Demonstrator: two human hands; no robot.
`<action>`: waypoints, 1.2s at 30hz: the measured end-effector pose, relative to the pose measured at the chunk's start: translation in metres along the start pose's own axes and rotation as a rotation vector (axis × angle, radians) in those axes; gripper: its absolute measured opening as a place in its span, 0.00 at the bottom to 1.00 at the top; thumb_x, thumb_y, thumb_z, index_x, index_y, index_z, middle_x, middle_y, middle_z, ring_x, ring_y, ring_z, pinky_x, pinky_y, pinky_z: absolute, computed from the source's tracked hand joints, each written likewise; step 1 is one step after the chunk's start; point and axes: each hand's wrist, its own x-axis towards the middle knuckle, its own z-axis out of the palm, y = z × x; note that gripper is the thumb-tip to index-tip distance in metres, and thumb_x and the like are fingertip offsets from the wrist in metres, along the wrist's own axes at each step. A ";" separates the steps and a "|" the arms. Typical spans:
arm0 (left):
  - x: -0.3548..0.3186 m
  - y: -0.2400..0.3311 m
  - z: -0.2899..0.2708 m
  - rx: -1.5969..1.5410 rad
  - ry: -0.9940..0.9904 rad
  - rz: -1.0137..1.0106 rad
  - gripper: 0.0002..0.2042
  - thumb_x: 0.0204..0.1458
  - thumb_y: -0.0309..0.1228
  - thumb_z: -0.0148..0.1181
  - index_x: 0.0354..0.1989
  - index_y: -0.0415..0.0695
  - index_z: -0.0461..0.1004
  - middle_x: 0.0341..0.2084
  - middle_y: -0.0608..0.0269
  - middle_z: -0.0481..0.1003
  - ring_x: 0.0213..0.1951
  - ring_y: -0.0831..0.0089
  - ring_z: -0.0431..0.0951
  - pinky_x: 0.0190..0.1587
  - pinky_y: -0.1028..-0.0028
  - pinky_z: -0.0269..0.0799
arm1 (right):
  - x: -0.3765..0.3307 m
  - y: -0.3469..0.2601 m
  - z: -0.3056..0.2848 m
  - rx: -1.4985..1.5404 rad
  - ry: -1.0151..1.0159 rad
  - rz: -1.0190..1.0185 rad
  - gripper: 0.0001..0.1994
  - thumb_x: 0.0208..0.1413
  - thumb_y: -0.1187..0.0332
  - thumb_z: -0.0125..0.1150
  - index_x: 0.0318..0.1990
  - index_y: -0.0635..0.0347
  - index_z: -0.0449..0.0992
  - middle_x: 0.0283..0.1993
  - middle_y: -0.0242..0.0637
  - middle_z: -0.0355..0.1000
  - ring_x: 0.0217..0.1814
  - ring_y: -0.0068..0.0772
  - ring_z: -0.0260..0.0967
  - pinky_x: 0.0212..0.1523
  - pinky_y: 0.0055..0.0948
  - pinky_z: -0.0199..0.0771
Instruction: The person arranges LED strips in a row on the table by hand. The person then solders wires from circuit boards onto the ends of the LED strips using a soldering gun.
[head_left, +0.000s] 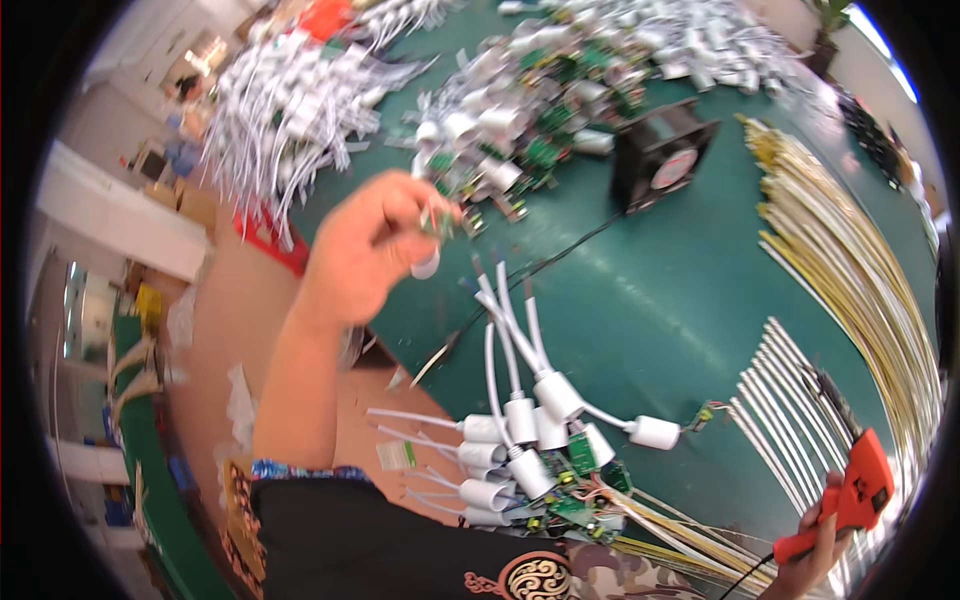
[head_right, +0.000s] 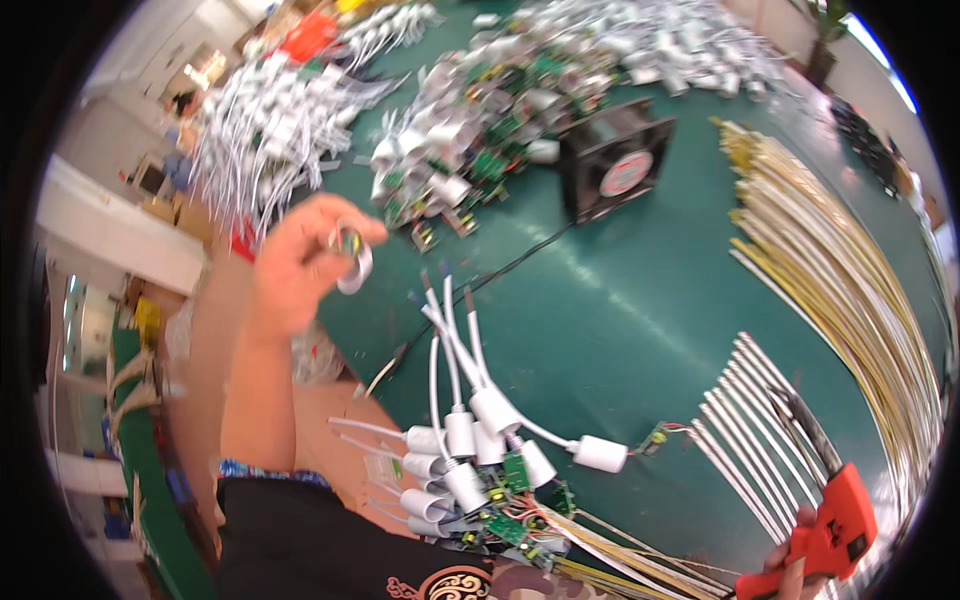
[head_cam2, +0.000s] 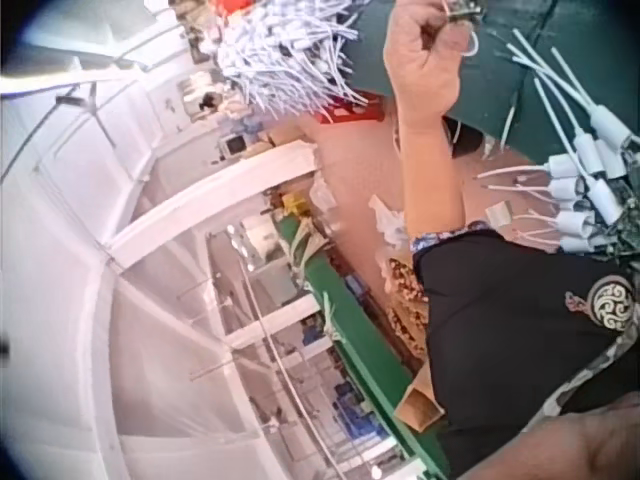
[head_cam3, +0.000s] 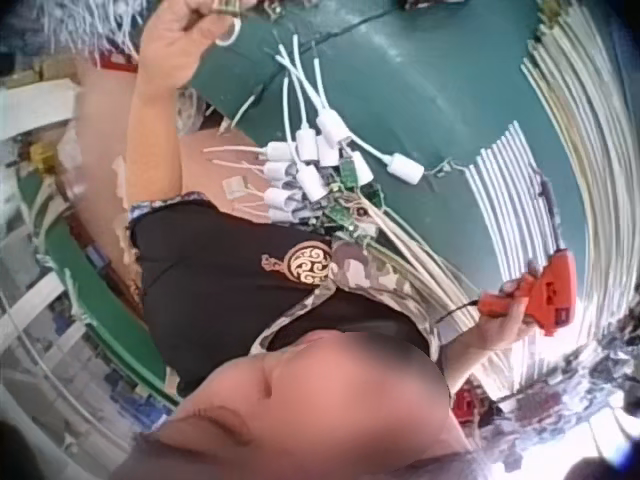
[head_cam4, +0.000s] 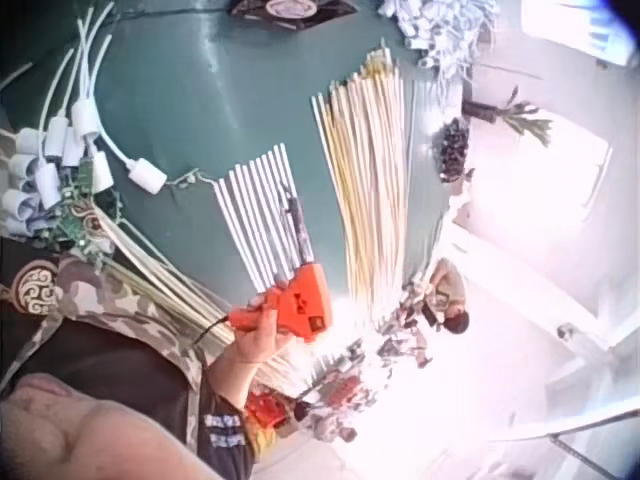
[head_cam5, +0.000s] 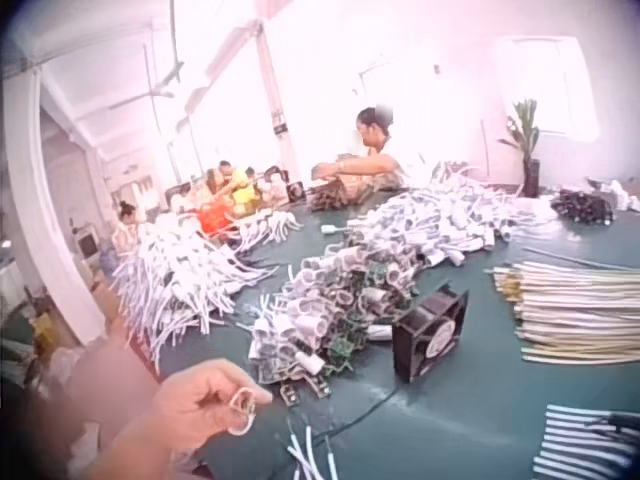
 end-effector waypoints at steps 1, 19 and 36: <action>0.012 0.006 0.032 -0.132 -0.060 -0.035 0.07 0.57 0.28 0.60 0.37 0.41 0.67 0.37 0.58 0.72 0.41 0.69 0.76 0.42 0.71 0.71 | 0.000 0.007 0.001 0.055 -0.029 -0.061 0.22 0.61 0.62 0.55 0.58 0.67 0.65 0.52 0.47 0.71 0.33 0.21 0.68 0.29 0.18 0.67; 0.056 0.054 0.286 -1.256 -0.955 -0.780 0.05 0.63 0.31 0.52 0.39 0.45 0.63 0.31 0.59 0.73 0.30 0.66 0.78 0.33 0.71 0.73 | 0.041 -0.009 0.073 0.251 -0.405 -0.037 0.32 0.53 0.80 0.62 0.65 0.59 0.58 0.57 0.36 0.68 0.62 0.28 0.65 0.61 0.30 0.65; 0.053 0.066 0.293 -0.324 -0.784 -0.444 0.17 0.53 0.29 0.66 0.46 0.40 0.66 0.33 0.68 0.69 0.37 0.81 0.68 0.42 0.76 0.68 | 0.038 -0.013 0.073 -0.131 -0.131 -0.054 0.28 0.50 0.75 0.61 0.61 0.58 0.62 0.41 0.43 0.73 0.41 0.38 0.74 0.43 0.34 0.72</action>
